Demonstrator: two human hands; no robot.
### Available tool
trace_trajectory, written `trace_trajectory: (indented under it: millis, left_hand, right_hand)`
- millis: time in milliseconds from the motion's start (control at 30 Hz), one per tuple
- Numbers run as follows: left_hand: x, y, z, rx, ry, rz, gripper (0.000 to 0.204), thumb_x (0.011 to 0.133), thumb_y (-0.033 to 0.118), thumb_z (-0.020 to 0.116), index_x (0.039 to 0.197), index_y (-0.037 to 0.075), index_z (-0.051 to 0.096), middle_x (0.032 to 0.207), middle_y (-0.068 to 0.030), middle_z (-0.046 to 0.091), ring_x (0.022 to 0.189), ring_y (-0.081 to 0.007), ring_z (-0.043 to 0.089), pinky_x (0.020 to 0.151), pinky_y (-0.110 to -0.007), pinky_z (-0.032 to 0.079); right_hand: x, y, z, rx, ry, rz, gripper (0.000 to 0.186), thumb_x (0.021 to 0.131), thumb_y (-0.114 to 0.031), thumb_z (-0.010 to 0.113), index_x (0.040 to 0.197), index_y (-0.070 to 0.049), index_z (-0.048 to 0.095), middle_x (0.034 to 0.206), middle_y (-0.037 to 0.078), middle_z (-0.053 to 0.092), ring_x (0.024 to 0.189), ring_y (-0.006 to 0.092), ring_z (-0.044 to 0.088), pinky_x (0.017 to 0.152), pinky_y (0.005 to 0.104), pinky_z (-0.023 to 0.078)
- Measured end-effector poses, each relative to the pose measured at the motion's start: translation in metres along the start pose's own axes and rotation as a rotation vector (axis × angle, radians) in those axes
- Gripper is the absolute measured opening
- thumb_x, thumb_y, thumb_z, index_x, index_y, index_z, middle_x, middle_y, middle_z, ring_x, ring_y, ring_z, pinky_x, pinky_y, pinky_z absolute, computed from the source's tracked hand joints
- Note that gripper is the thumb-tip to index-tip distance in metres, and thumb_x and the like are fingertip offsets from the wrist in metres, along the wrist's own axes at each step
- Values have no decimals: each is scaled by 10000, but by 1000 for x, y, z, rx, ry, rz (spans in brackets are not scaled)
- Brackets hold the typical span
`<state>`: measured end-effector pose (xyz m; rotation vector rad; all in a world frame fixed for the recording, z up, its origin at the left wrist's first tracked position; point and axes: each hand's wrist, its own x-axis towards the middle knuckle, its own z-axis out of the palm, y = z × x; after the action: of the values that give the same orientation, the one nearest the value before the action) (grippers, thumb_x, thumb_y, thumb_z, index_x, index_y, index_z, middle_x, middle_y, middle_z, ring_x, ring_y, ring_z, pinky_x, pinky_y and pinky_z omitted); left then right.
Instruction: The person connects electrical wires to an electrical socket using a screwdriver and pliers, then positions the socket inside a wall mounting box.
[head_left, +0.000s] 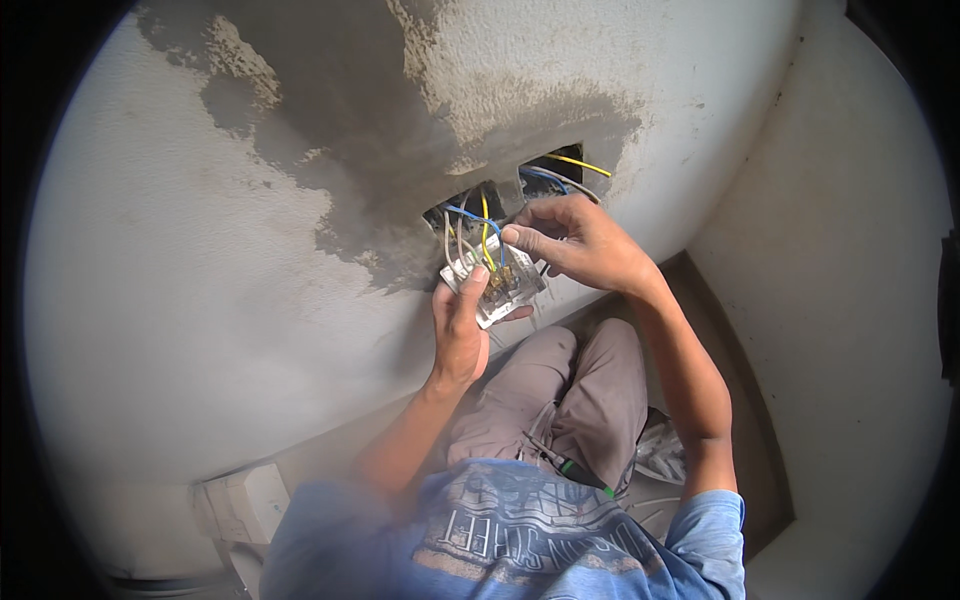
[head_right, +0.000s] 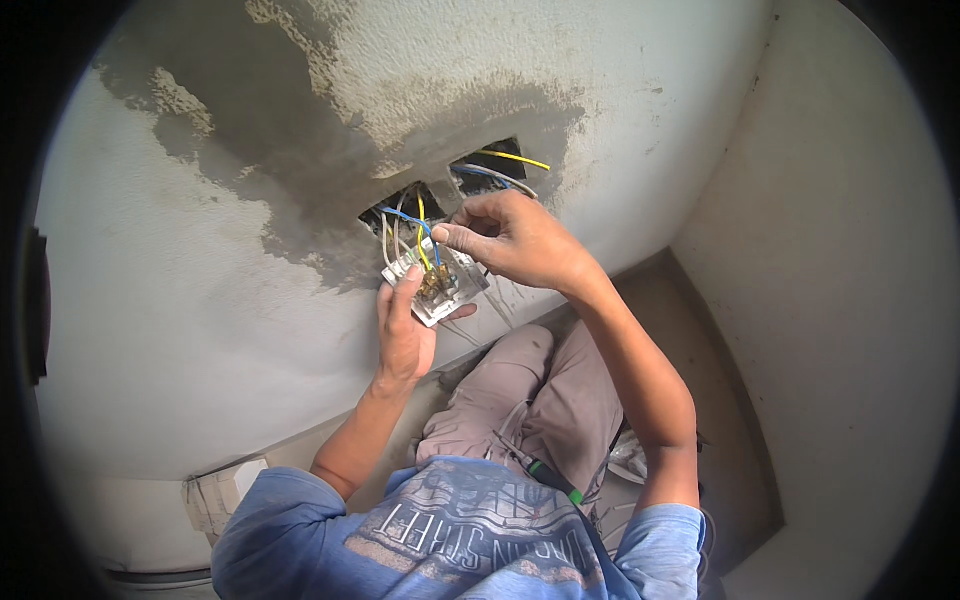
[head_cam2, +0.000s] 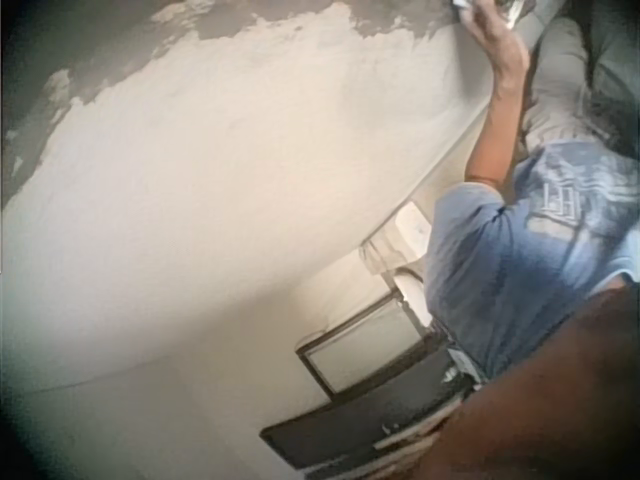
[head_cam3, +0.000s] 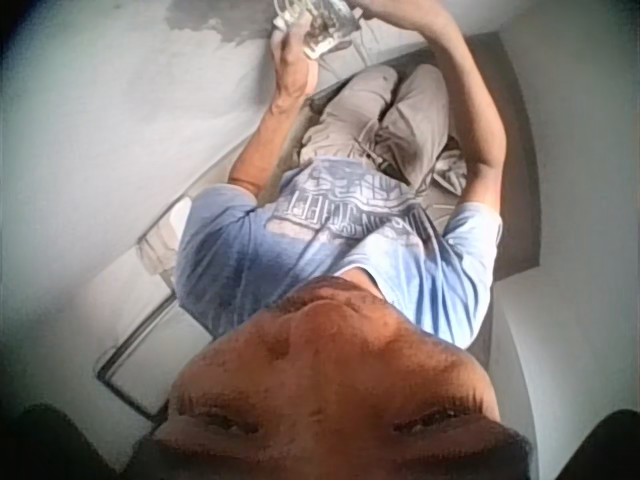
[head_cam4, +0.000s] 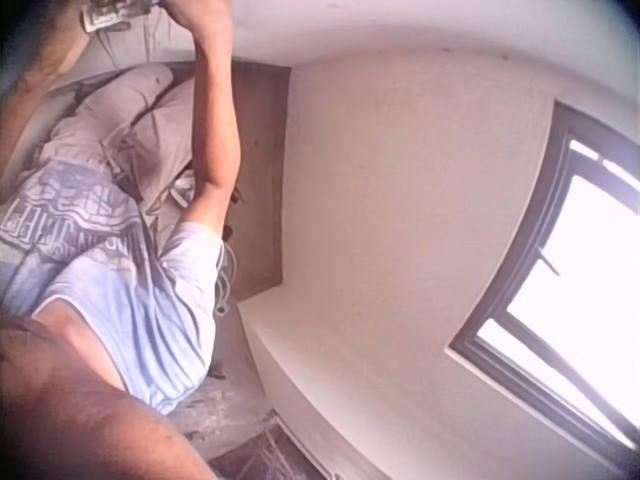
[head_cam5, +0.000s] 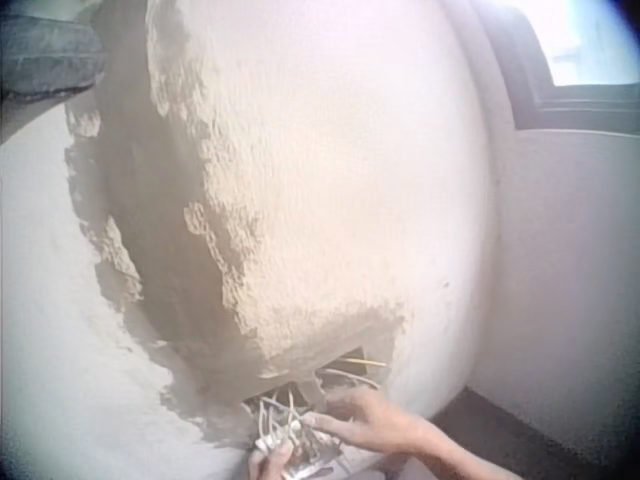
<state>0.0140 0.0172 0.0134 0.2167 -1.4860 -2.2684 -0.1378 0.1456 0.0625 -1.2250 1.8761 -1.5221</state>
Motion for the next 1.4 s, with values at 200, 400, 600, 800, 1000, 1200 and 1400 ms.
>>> trace_trajectory:
  millis: [200, 400, 600, 800, 1000, 1200, 1400]
  left_hand:
    - [2, 0, 10, 121, 76, 12, 417, 992, 257, 632, 1320, 10, 556, 1116, -97, 695, 929, -185, 736, 700, -375, 666]
    - [1, 7, 17, 29, 146, -91, 352, 950, 254, 717, 1226, 54, 624, 1036, -44, 696, 837, -125, 712, 613, -315, 630]
    - [-1, 22, 28, -47, 165, -224, 317, 938, 245, 734, 1180, 64, 636, 1014, -34, 690, 814, -119, 700, 598, -308, 620]
    - [-3, 15, 18, 19, 140, -185, 394, 953, 322, 723, 1232, 75, 594, 1021, -29, 682, 844, -123, 707, 658, -331, 633]
    - [-3, 10, 15, 41, 161, -133, 405, 947, 330, 731, 1232, 75, 598, 1013, -27, 686, 841, -118, 705, 646, -321, 626]
    - [0, 8, 18, 16, 138, -151, 373, 951, 315, 726, 1206, 65, 616, 1014, -38, 695, 844, -127, 714, 656, -325, 632]
    - [0, 10, 18, 21, 153, -176, 381, 954, 299, 732, 1209, 42, 614, 1004, -55, 703, 845, -147, 726, 672, -322, 639]
  right_hand:
    - [-7, -9, 7, -262, 149, -177, 361, 982, -333, 676, 926, 22, 710, 690, 198, 625, 601, 311, 574, 598, 416, 446]
    - [-9, -17, 7, -333, 134, -180, 283, 983, -271, 665, 927, 6, 679, 760, 210, 650, 656, 394, 598, 603, 437, 454]
    - [-5, 25, 2, -396, 267, -484, 186, 896, -37, 638, 1077, -39, 681, 882, 181, 695, 732, 391, 651, 656, 439, 508]
    - [-5, 17, 2, -323, 374, -477, 262, 838, 37, 627, 1083, -33, 686, 854, 171, 693, 715, 303, 692, 630, 389, 516]
    - [-20, -1, 12, -453, 594, -334, 178, 821, -4, 697, 993, -41, 671, 889, 137, 685, 760, 254, 681, 604, 352, 503]
    - [-32, 44, 64, -179, 1049, -254, 313, 853, -38, 759, 1154, -25, 676, 988, 166, 690, 868, 236, 690, 652, 328, 537]
    - [-20, 55, 42, 243, 890, -240, 281, 993, -32, 627, 1267, 11, 669, 871, 24, 671, 733, 59, 573, 657, 226, 476]
